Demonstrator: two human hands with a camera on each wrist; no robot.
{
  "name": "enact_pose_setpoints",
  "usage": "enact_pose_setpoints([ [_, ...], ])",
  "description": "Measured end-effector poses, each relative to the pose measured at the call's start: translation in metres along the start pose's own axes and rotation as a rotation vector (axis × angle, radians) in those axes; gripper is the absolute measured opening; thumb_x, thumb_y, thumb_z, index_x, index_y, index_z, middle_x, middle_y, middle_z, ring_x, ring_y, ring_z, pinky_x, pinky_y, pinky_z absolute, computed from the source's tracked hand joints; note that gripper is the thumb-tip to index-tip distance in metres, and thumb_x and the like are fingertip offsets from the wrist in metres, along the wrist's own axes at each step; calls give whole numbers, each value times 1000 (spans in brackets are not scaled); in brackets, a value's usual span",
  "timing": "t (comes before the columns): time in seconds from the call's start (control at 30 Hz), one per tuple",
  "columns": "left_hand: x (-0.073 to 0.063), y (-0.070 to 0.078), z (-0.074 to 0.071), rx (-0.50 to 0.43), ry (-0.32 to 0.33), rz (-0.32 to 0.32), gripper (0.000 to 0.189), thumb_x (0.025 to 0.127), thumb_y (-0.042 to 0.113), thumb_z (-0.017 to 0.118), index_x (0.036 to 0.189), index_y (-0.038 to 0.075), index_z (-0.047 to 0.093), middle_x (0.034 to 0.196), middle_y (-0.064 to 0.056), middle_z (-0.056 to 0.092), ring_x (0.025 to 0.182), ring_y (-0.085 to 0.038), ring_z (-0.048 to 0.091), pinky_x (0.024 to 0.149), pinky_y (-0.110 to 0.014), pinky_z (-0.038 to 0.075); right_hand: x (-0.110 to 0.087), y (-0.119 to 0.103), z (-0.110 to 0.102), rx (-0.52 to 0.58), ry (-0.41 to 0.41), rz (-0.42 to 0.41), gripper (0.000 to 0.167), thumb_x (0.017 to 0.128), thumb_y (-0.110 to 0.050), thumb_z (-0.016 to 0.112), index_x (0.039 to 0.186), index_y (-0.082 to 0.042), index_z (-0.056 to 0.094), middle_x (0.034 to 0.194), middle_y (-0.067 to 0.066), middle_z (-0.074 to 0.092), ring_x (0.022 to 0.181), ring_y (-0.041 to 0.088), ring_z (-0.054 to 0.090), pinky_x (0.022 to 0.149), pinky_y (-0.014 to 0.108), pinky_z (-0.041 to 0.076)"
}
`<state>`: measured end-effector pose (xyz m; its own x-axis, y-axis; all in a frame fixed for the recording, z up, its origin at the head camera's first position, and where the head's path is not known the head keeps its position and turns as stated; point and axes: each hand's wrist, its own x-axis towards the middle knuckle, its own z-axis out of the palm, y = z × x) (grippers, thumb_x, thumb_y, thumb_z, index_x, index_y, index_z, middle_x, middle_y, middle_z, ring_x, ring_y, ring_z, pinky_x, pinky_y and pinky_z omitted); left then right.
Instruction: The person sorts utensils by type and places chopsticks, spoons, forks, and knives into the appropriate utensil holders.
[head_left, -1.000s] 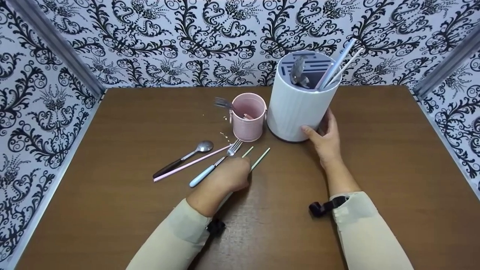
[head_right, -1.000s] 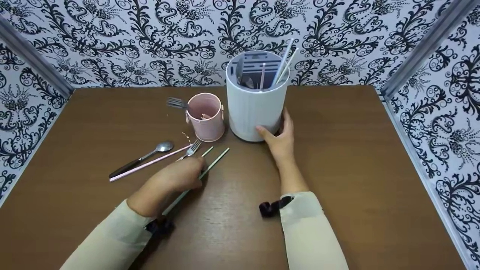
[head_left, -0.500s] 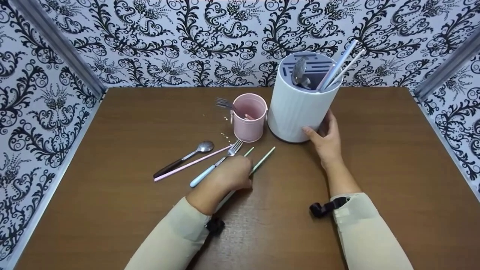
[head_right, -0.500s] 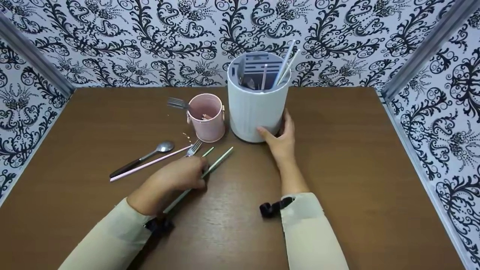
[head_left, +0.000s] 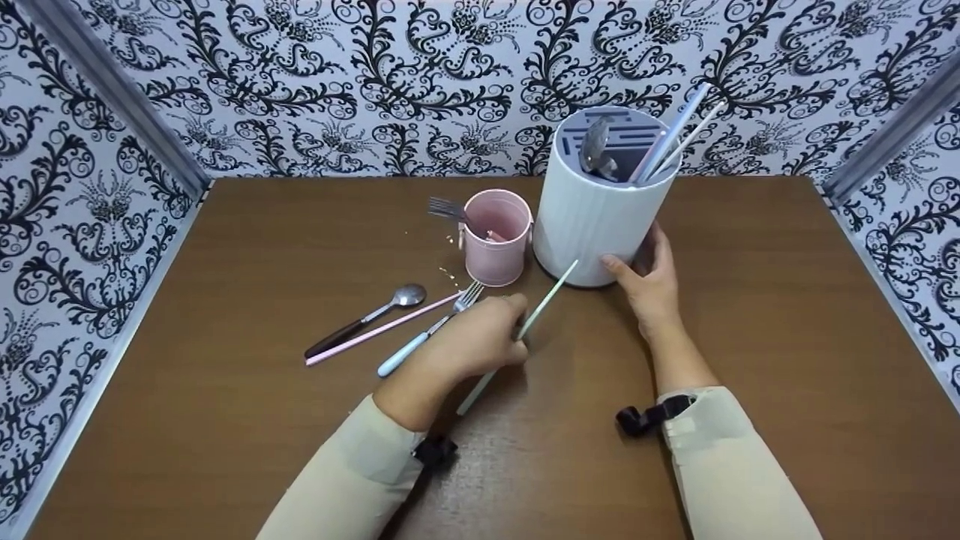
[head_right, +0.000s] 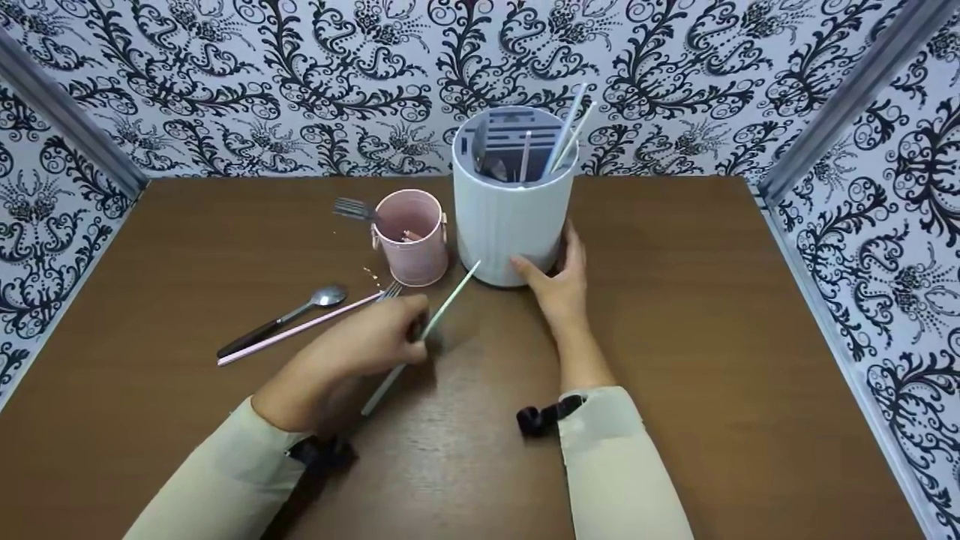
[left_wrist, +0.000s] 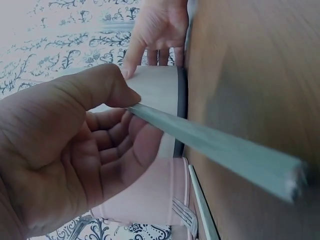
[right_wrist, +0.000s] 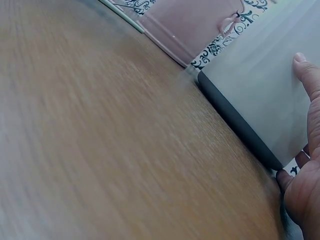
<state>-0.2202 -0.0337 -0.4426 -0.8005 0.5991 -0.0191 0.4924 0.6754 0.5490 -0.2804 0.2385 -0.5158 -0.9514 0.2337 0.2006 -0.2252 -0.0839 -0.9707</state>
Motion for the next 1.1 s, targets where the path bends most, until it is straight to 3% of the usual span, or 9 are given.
enact_pose_setpoints([
  [0.2, 7, 10, -3, -68, 84, 35, 17, 82, 3, 69, 97, 6, 60, 79, -1, 58, 72, -16, 52, 64, -29, 42, 2, 2, 0, 24, -5, -23, 90, 85, 4, 74, 162, -2, 27, 164, 14, 36, 150, 25, 36, 129, 41, 26],
  [0.4, 19, 27, -12, -163, 248, 83, 17, 84, 4, 67, 99, 5, 59, 84, -3, 59, 77, -16, 54, 68, -28, 45, 2, 3, -2, 19, 3, -25, 90, 85, 3, 74, 162, -4, 28, 164, 14, 37, 149, 26, 36, 129, 42, 27],
  [0.53, 29, 41, -20, -291, 359, 105, 18, 85, 2, 66, 100, 2, 57, 88, -7, 62, 80, -15, 57, 71, -23, 49, 1, 3, -3, 31, 2, -18, 90, 85, 4, 74, 162, -5, 28, 164, 13, 38, 149, 25, 38, 128, 42, 28],
  [0.67, 40, 55, -31, -414, 459, 125, 19, 88, 0, 65, 104, 0, 56, 94, -10, 64, 84, -15, 61, 76, -18, 54, 1, 3, -3, 34, -2, -16, 91, 85, 4, 75, 162, -5, 27, 165, 13, 36, 151, 23, 36, 129, 40, 27],
  [0.9, 60, 86, -56, -548, 653, 201, 19, 91, -1, 65, 108, 0, 56, 99, -10, 62, 88, -13, 62, 80, -17, 57, 0, 2, -3, 27, -24, -22, 90, 87, 2, 73, 163, -4, 24, 167, 14, 34, 151, 22, 34, 129, 38, 26],
  [1.1, 77, 105, -75, -577, 810, 309, 20, 94, -1, 62, 113, -2, 57, 102, -12, 61, 90, -12, 62, 80, -17, 58, 0, 0, -1, -24, -21, -2, 92, 88, -3, 77, 163, -6, 25, 166, 12, 35, 152, 20, 34, 129, 38, 26],
])
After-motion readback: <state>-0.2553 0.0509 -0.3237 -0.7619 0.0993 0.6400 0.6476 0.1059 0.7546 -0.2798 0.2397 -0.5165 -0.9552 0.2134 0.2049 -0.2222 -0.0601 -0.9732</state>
